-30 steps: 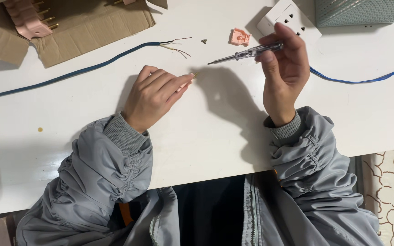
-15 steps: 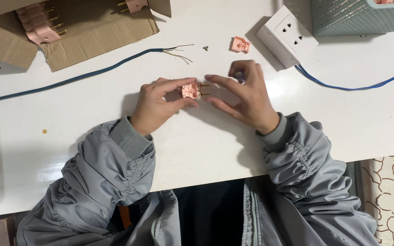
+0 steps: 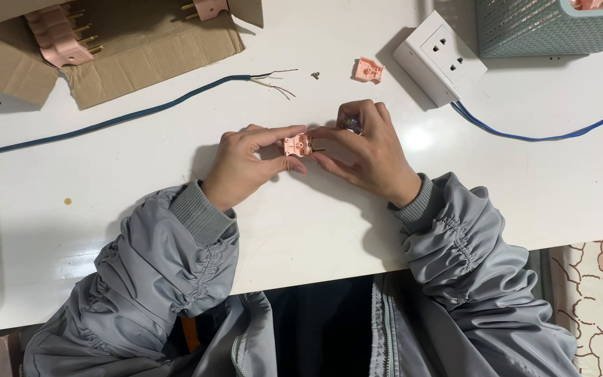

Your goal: The person assembles a small pink electrical plug by hand, stripping and twisting wires, then using a screwdriver to secure the wires into the plug terminals. The person repeatedly picks up plugs from a cardboard box and a basket, performs the assembly, and places the finished plugs back into the box.

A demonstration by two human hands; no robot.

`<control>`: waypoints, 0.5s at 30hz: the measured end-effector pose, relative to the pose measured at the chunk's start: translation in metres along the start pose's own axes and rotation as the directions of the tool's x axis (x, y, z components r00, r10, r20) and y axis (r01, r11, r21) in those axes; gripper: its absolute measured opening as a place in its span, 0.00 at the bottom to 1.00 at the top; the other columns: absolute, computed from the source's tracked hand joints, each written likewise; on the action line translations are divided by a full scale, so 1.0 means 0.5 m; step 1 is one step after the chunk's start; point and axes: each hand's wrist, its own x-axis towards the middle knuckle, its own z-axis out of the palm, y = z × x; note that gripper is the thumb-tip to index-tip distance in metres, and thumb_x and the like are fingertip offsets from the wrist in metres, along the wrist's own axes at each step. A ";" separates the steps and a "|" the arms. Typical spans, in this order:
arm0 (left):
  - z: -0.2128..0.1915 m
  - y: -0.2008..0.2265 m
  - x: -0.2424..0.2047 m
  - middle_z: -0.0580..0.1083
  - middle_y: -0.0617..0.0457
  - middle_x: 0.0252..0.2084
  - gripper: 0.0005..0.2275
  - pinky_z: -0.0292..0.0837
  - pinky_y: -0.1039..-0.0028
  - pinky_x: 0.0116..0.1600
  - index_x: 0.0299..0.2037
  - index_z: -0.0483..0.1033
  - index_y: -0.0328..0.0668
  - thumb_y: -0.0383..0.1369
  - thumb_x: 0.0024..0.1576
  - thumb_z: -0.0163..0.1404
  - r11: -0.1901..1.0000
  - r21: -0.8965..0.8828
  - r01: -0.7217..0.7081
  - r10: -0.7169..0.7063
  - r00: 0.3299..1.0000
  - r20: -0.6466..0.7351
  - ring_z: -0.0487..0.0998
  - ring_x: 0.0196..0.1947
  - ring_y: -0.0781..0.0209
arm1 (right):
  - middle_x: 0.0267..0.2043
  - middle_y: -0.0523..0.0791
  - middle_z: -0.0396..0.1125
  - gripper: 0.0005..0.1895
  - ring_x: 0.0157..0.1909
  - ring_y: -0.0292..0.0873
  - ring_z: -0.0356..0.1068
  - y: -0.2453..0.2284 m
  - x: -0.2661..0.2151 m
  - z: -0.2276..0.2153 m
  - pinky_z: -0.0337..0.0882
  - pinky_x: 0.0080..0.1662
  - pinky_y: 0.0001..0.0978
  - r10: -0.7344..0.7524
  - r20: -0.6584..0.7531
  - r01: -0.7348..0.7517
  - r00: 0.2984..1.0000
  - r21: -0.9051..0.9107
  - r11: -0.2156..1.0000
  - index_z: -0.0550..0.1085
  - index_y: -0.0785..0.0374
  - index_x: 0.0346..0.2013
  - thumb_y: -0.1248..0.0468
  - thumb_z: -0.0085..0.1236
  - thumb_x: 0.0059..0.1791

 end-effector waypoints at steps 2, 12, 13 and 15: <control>0.001 -0.001 0.001 0.89 0.46 0.44 0.26 0.71 0.64 0.70 0.64 0.86 0.43 0.38 0.56 0.76 1.000 -0.001 0.000 0.000 1.000 0.003 0.90 0.47 0.58 | 0.48 0.48 0.63 0.17 0.44 0.50 0.67 0.004 -0.001 -0.001 0.66 0.52 0.43 -0.013 0.000 0.013 1.000 0.000 1.000 0.86 0.53 0.56 0.54 0.80 0.54; 0.000 -0.025 -0.002 0.89 0.47 0.45 0.23 0.73 0.62 0.67 0.63 0.86 0.44 0.36 0.57 0.75 0.996 0.074 -0.057 0.057 0.998 0.015 0.90 0.47 0.55 | 0.47 0.47 0.64 0.15 0.45 0.50 0.69 0.009 -0.001 -0.003 0.66 0.54 0.45 -0.122 -0.005 0.121 0.993 -0.076 0.990 0.87 0.56 0.52 0.52 0.77 0.56; 0.000 -0.027 -0.001 0.89 0.47 0.46 0.23 0.73 0.61 0.67 0.64 0.86 0.44 0.35 0.58 0.75 0.992 0.098 -0.078 0.076 0.997 0.027 0.90 0.47 0.53 | 0.47 0.46 0.64 0.15 0.45 0.49 0.69 0.009 -0.002 -0.003 0.67 0.54 0.46 -0.135 0.010 0.136 0.991 -0.096 0.986 0.86 0.56 0.52 0.52 0.77 0.56; 0.004 -0.041 -0.001 0.87 0.52 0.45 0.22 0.70 0.60 0.66 0.63 0.86 0.47 0.38 0.59 0.74 0.965 0.217 -0.147 0.143 0.989 0.035 0.88 0.48 0.55 | 0.47 0.46 0.65 0.15 0.45 0.49 0.69 0.013 -0.007 0.001 0.67 0.54 0.46 -0.152 0.018 0.153 0.988 -0.105 0.983 0.86 0.56 0.52 0.52 0.77 0.56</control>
